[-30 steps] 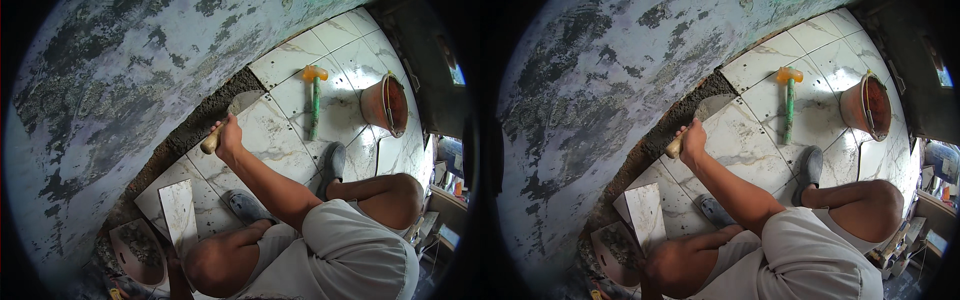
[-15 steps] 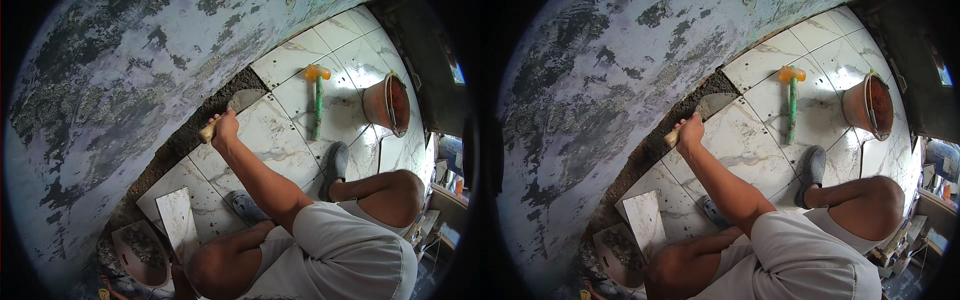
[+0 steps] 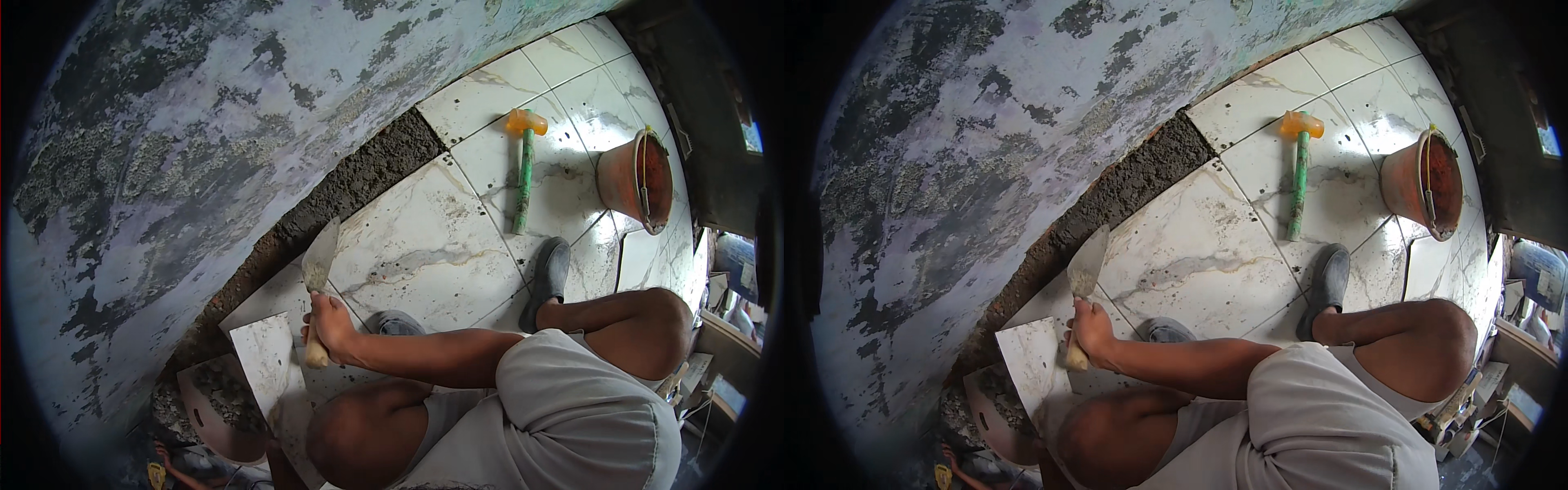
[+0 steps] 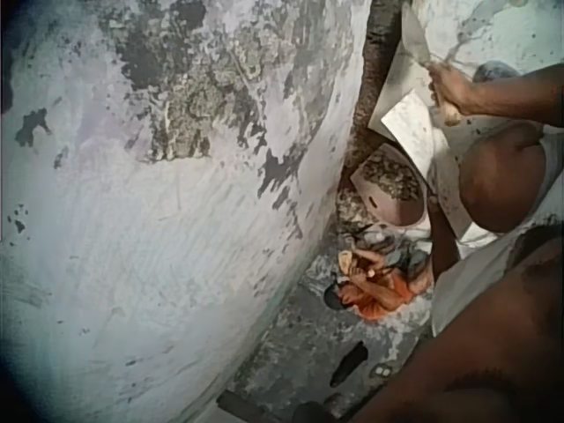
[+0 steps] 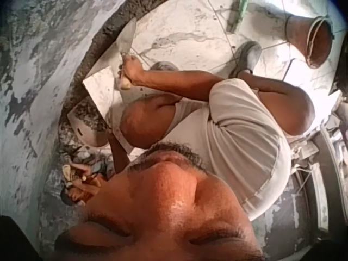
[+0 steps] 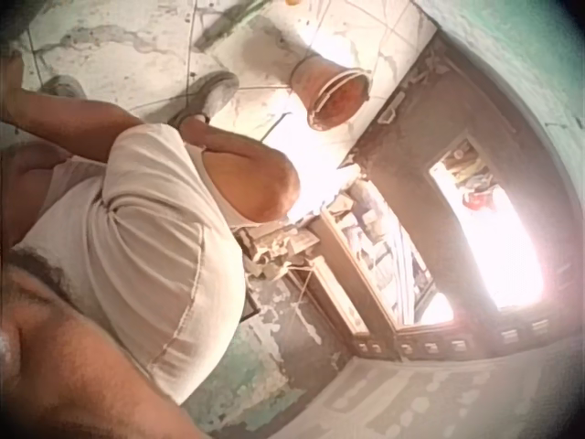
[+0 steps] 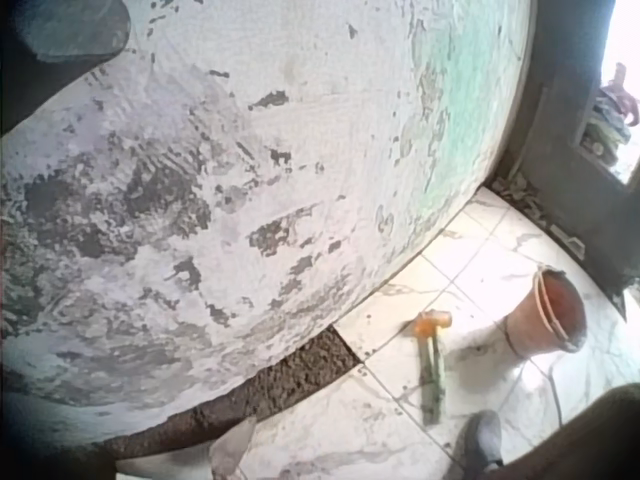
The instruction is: The person levels mortar along a floor section using a trowel, places tiles onto the mortar by hand, and taps the tiles into place using a rubber mallet.
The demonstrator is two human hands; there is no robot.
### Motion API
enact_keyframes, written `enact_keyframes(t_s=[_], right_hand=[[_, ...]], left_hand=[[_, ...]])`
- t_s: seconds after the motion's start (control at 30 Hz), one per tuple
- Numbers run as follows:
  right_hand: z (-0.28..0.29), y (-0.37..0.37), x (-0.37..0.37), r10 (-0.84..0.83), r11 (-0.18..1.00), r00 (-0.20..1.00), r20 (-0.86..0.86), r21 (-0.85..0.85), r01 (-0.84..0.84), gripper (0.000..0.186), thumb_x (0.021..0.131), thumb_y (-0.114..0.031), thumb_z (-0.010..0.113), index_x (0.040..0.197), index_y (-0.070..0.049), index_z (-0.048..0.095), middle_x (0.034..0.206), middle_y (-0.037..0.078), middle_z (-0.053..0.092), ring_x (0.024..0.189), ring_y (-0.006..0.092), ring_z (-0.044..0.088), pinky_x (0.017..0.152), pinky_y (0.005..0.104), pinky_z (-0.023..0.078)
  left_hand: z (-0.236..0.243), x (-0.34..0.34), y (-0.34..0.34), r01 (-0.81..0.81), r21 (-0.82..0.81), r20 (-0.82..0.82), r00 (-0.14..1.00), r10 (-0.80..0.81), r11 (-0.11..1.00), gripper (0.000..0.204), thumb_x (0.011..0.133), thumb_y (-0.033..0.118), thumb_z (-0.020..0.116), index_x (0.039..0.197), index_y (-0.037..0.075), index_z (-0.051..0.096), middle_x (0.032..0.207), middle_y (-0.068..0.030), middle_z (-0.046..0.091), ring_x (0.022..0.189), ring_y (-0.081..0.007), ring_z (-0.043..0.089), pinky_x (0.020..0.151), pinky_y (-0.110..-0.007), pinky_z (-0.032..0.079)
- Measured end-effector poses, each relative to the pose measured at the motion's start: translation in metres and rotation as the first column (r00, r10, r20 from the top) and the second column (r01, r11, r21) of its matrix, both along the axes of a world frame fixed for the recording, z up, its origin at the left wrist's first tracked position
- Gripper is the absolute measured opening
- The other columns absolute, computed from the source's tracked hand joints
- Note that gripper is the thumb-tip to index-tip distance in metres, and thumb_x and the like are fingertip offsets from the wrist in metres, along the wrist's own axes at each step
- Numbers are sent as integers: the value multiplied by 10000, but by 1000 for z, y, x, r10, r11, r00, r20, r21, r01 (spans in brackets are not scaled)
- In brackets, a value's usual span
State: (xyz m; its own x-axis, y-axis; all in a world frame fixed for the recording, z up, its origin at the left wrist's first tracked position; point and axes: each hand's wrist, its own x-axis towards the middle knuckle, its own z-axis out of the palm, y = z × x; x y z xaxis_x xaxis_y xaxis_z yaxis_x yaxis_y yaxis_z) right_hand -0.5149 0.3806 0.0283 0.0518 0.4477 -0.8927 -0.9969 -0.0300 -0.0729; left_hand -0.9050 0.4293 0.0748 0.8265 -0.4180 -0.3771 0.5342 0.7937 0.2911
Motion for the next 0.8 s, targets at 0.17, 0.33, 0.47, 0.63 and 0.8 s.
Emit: enact_keyframes(t_s=[0.17, 0.33, 0.47, 0.63, 0.8], right_hand=[[-34, -89, 22, 547, 830, 753, 365, -118, -546, 455, 941, -407, 500, 1106, 12, 430, 811, 180, 594, 630, 290, 611, 565, 424, 503], [-76, -127, 52, 727, 290, -240, 643, -605, -742, 416, 932, -378, 493, 1142, -20, 474, 894, 265, 654, 878, 443, 633, 787, 506, 495], [-77, -101, 35, 492, -28, -551, 674, -621, -784, 375, 920, -357, 519, 1124, -42, 534, 906, 222, 673, 865, 401, 658, 796, 472, 523], [-82, -70, -10, 128, -263, -600, 790, -556, -788, 321, 874, -316, 568, 1044, -54, 644, 916, 217, 678, 901, 368, 665, 838, 452, 518], [-93, -77, 32, 475, 348, -58, 878, -248, -904, 319, 906, -244, 555, 1075, 21, 610, 872, 198, 685, 839, 319, 662, 811, 401, 511]], left_hand=[[11, 7, 17, -100, -15, -53, 994, 99, 995, 1099, 587, 493, 786, 1431, -40, 327, 1340, -252, 484, 1171, -319, 556, 1015, -422, 439], [4, 48, 7, -210, -30, -107, 973, 206, 977, 1100, 587, 493, 786, 1433, -38, 325, 1342, -253, 481, 1174, -320, 554, 1017, -423, 437], [2, 113, 15, -321, 11, -138, 938, 319, 947, 1101, 588, 493, 786, 1435, -37, 324, 1344, -254, 479, 1176, -321, 552, 1019, -424, 436], [-38, 226, 7, -374, 4, -136, 918, 371, 927, 1102, 588, 493, 786, 1436, -35, 322, 1347, -254, 477, 1179, -322, 549, 1021, -425, 434], [-40, 227, 9, -351, -73, -97, 934, 344, 933, 1103, 588, 494, 786, 1438, -33, 320, 1350, -255, 474, 1183, -322, 547, 1023, -426, 432]])
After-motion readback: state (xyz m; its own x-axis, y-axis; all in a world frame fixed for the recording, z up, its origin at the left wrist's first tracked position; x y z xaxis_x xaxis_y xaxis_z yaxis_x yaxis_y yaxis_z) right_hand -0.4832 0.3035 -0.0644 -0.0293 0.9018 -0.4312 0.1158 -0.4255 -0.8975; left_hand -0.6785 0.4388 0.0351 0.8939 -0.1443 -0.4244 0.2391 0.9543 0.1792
